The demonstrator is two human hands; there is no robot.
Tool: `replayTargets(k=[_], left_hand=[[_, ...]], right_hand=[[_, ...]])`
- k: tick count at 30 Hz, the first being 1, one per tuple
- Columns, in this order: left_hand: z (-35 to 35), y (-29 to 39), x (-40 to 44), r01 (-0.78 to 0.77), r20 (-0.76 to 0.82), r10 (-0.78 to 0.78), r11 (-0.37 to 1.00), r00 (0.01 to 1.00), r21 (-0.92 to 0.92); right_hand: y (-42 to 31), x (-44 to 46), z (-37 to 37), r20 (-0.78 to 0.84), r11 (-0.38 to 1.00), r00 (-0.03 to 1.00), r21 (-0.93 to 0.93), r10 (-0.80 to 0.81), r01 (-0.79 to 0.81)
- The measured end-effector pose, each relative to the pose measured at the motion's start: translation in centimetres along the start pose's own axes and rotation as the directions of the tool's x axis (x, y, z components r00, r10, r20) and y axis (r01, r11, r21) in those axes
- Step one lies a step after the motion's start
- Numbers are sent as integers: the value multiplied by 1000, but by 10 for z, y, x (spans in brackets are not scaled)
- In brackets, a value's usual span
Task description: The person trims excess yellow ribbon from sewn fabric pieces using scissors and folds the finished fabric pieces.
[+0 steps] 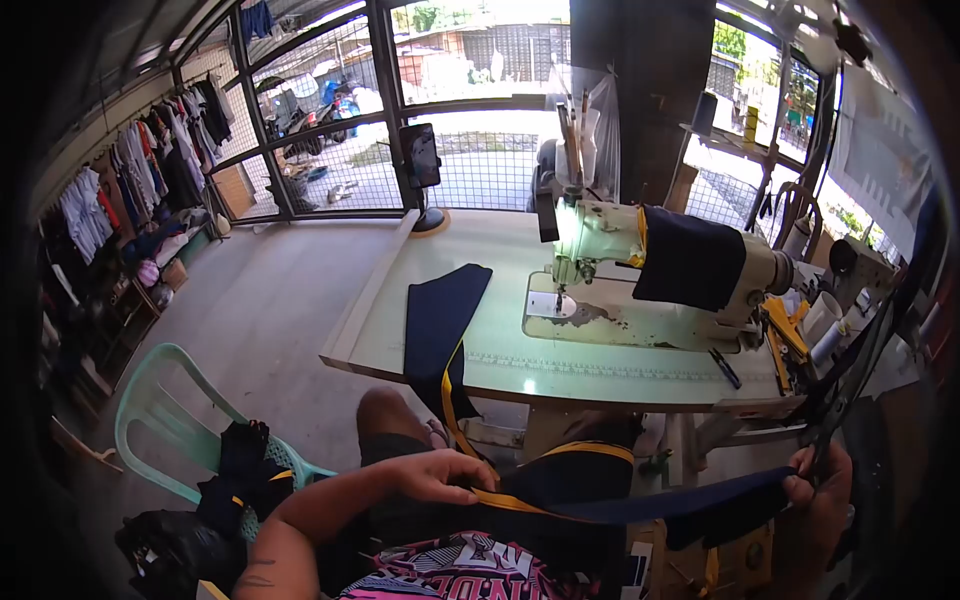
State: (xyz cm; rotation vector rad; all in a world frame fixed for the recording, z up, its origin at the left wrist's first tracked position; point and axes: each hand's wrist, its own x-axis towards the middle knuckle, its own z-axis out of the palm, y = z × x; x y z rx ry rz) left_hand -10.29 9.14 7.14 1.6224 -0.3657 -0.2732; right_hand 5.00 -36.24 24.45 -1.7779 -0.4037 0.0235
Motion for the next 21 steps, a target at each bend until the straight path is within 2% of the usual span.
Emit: replayTargets(k=[2, 3, 7, 8, 12, 13, 17, 19, 21], left_hand=[[-3, 9, 5, 122, 88, -119, 992, 989, -23], [-6, 14, 9, 112, 73, -112, 994, 991, -1], [-6, 25, 18, 281, 85, -306, 932, 948, 228], [-6, 24, 19, 279, 76, -303, 931, 950, 234], [-7, 9, 22, 56, 63, -72, 972, 995, 228], [-7, 10, 24, 56, 64, -73, 972, 995, 229], [-3, 10, 32, -93, -40, 95, 994, 995, 52], [-6, 9, 33, 40, -94, -44, 998, 995, -45], [-14, 7, 29, 74, -170, -78, 997, 982, -30]], right_hand=[[4, 9, -9, 108, 1000, 994, -28, 1, 3], [6, 11, -10, 111, 1000, 993, -15, -25, 27], [13, 12, -15, 21, 995, 998, -75, -58, 60], [10, 13, -14, 23, 995, 997, -70, -68, 69], [0, 9, -10, -6, 998, 998, -40, -57, 57], [0, 9, -10, -7, 998, 998, -39, -57, 57], [1, 9, -14, -11, 993, 997, -87, -78, 77], [0, 11, -16, 64, 994, 997, -94, -42, 48], [-15, 4, 3, -6, 995, 999, -84, -45, 44]])
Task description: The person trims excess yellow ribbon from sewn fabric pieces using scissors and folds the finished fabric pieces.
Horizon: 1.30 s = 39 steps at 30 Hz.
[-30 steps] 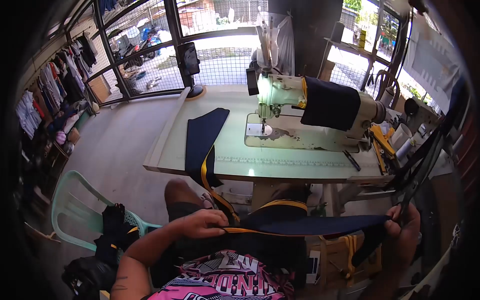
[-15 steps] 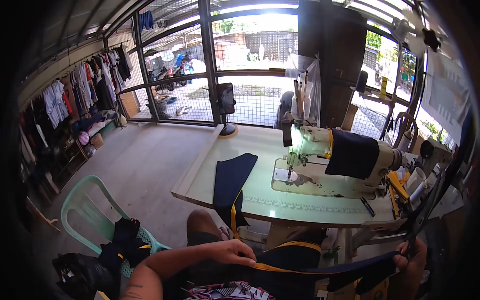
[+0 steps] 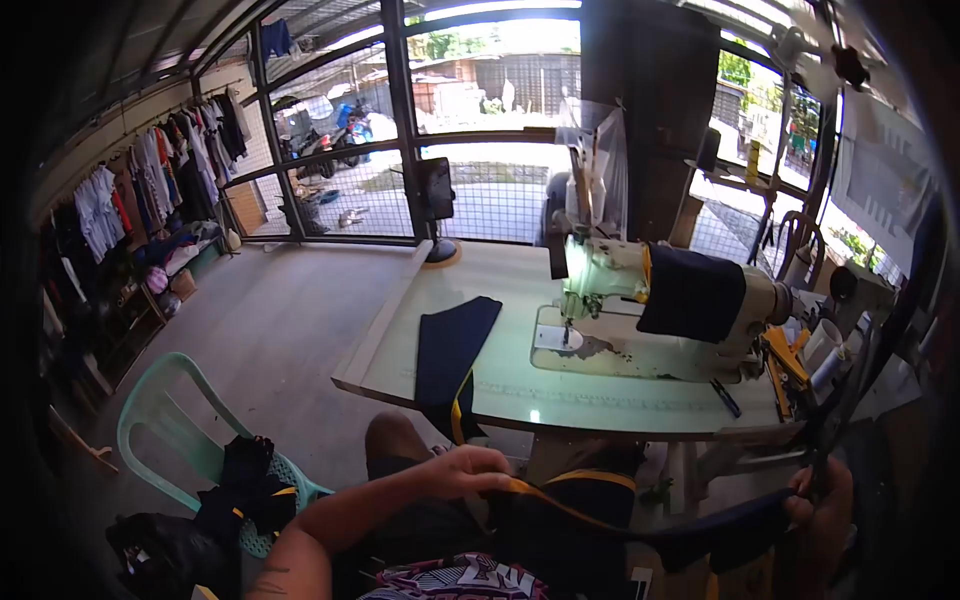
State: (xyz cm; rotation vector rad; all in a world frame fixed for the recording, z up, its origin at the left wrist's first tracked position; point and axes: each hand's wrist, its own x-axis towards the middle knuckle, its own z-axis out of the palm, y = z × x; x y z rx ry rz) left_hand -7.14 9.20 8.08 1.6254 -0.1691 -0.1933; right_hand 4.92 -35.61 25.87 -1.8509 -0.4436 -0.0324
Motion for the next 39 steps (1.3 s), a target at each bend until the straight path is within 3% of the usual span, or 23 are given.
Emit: replayTargets(k=[2, 3, 5, 8, 9, 11, 14, 16, 18, 21, 24, 26, 31, 39], left_hand=[[-7, 16, -7, 8, -111, -9, 1000, 994, -11], [-9, 35, -13, -2, -189, 34, 986, 981, 166], [-22, 39, -29, 79, -158, -55, 986, 986, 145], [-26, 64, -48, -22, -85, 82, 833, 993, 553], [-27, 67, -56, -23, -74, 75, 837, 994, 546], [-30, 76, -71, -76, -28, 109, 833, 994, 548], [-32, 98, -88, -27, -67, 76, 834, 995, 551], [-35, 103, -93, -52, -126, 140, 847, 982, 530], [-32, 101, -83, 30, -231, 119, 832, 966, 554], [-50, 46, -63, 70, -245, 126, 749, 961, 659], [-51, -9, -40, 116, -254, 67, 758, 965, 642], [-56, -49, -28, 247, -288, -76, 744, 955, 621], [-58, -87, -5, 302, -347, -114, 774, 931, 557], [-63, -101, 5, 364, -415, -154, 790, 897, 493]], right_hand=[[-11, -13, 23, -109, 998, 994, 54, 21, -15], [-10, -16, 30, -156, 995, 987, 95, 42, -28], [12, -17, 13, 19, 991, 992, 55, 123, -124], [70, -22, 0, 229, 973, 955, 89, 188, -213], [70, -26, -1, 222, 971, 954, 85, 202, -226], [69, -31, 5, 424, 931, 870, 137, 253, -337], [69, -31, 9, 432, 932, 871, 156, 233, -326], [68, -30, 12, 444, 937, 873, 171, 203, -304], [78, -21, 23, 448, 947, 871, 139, 202, -290], [119, 1, 51, 451, 970, 871, 38, 197, -240], [191, 11, 81, 438, 983, 881, -54, 181, -175], [235, 16, 100, 396, 967, 894, -221, 211, -131], [295, 25, 125, 343, 973, 934, -229, 94, -14], [302, 42, 126, 269, 977, 959, -209, 88, -31]])
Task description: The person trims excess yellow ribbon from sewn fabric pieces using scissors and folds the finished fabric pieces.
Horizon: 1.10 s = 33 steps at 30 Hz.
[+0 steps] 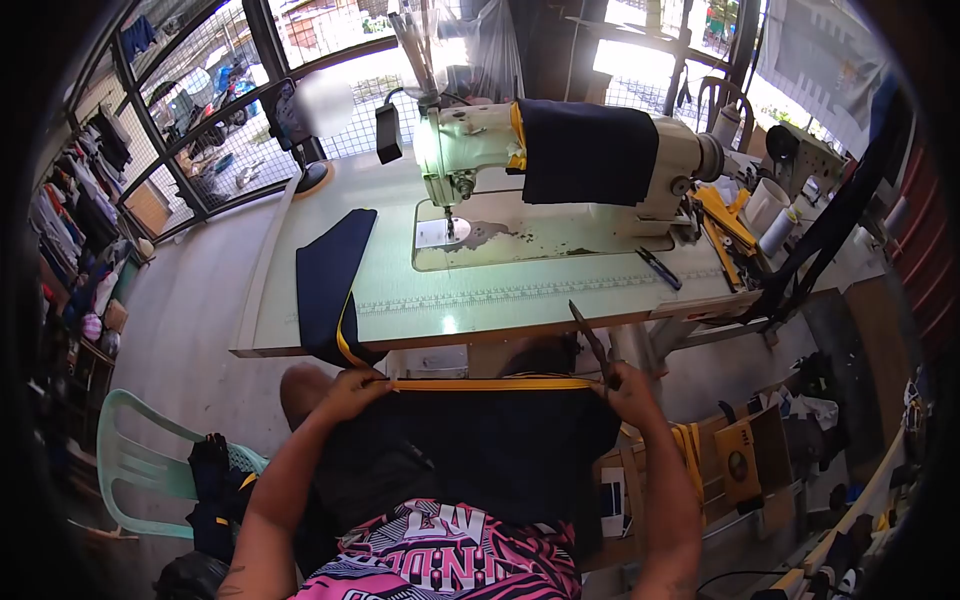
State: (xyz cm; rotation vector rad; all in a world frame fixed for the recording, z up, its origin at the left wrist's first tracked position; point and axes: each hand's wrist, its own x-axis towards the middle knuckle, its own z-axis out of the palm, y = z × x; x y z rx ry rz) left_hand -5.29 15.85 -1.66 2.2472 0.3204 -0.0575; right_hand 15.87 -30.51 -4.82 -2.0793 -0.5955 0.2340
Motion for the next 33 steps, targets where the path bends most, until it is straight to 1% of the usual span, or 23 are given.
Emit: replayTargets(k=[2, 4, 5, 7, 9, 10, 11, 12, 13, 14, 15, 17, 19, 20, 22, 23, 27, 28, 32, 33], left_hand=[[1, -4, 3, 42, -17, -42, 999, 999, -6], [3, -9, 7, 74, 11, -74, 997, 997, 20], [4, -8, 7, 84, -2, -84, 996, 996, 21], [5, -8, 7, 83, 56, -86, 996, 995, 43], [8, -23, 8, 50, 103, -46, 998, 994, -40], [7, -15, 3, 72, 91, -68, 997, 993, -40], [4, -5, 2, 67, 112, -60, 996, 992, -60], [0, 2, 1, 54, 138, -43, 996, 990, -76], [-1, -1, -1, 53, 139, -43, 996, 989, -70], [0, -6, 0, 54, 147, -41, 995, 988, -85], [3, -11, 2, 52, 155, -36, 993, 987, -102], [5, -18, 4, 51, 166, -28, 989, 986, -136], [2, -7, 0, 52, 151, -33, 991, 988, -124], [1, -2, -2, 58, 139, -42, 991, 989, -117], [-2, 8, -7, 81, 121, -68, 991, 990, -106], [-3, 9, -10, 84, 119, -72, 991, 990, -102], [3, 12, -18, 245, 78, -232, 906, 970, -344], [4, 14, -19, 247, 79, -234, 906, 969, -344], [5, 24, -26, 304, 58, -323, 797, 945, -522], [3, 27, -28, 305, 56, -325, 797, 944, -521]], right_hand=[[-2, 5, 1, -11, 999, 1000, -50, -1, 0], [-3, 2, 2, -57, 987, 998, -159, 5, -14], [-14, -3, 5, -46, 988, 999, -154, -5, -2], [-44, -15, 7, -212, 944, 954, -299, -211, 143], [-50, -35, 15, -248, 934, 926, -288, -285, 211], [-68, -49, 20, -196, 948, 954, -266, -228, 172], [-90, -65, 24, -71, 995, 997, -104, 3, -11], [-122, -81, 30, 82, 975, 972, 30, 219, -222], [-152, -93, 37, 279, 906, 921, 249, 272, -343], [-177, -100, 45, 466, 771, 845, 424, 264, -475], [-189, -107, 55, 601, 645, 761, 485, 246, -591], [-199, -109, 78, 773, 570, 594, 392, 223, -723], [-215, -106, 104, 835, 476, 474, 309, 278, -823], [-212, -105, 118, 837, 481, 479, 316, 265, -818], [-198, -107, 149, 880, 300, 429, 361, 206, -883], [-197, -103, 156, 881, 300, 427, 360, 201, -883], [-193, -101, 172, 917, 244, 389, 359, 88, -901], [-194, -101, 174, 918, 243, 388, 358, 88, -902], [-204, -100, 183, 884, 339, 438, 367, 161, -866], [-205, -99, 184, 885, 339, 437, 366, 159, -867]])
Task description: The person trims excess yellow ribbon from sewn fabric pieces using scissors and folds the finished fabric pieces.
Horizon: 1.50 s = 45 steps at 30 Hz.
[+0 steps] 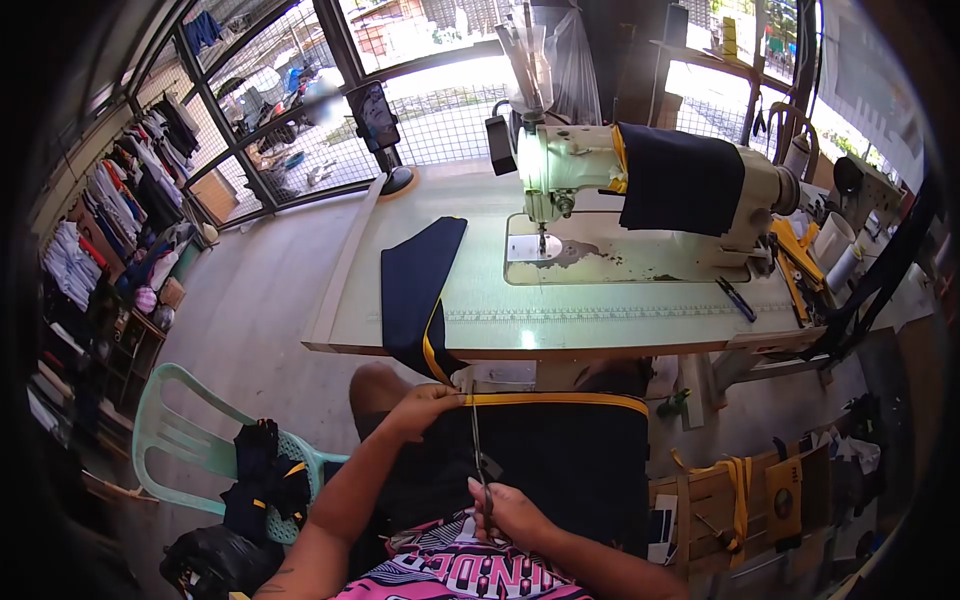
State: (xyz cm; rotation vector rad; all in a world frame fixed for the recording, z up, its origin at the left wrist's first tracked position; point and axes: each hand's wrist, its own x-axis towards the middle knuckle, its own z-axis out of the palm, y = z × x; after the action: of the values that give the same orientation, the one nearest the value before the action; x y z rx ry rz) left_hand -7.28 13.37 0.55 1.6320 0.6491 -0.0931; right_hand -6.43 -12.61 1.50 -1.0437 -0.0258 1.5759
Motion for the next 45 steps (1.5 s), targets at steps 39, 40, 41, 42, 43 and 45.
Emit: replayTargets(k=[39, 40, 41, 42, 43, 45], left_hand=[[-3, 12, -24, -347, 44, 344, 924, 938, 158], [-3, 17, -31, -349, 39, 348, 924, 937, 157], [-3, 24, -37, -345, 68, 338, 924, 939, 164], [-4, 31, -43, -341, 95, 329, 924, 940, 172], [-4, 37, -47, -337, 124, 319, 924, 940, 180], [-6, 41, -48, -340, 151, 315, 921, 937, 191]], right_hand=[[6, -18, 11, -90, 923, 957, -302, -275, 237], [5, -20, 12, -88, 922, 957, -307, -276, 238], [3, -22, 11, -72, 918, 955, -306, -286, 252], [1, -25, 10, -57, 914, 953, -305, -297, 267], [-2, -27, 10, -41, 911, 951, -303, -308, 282], [-4, -32, 10, -23, 904, 946, -303, -325, 303]])
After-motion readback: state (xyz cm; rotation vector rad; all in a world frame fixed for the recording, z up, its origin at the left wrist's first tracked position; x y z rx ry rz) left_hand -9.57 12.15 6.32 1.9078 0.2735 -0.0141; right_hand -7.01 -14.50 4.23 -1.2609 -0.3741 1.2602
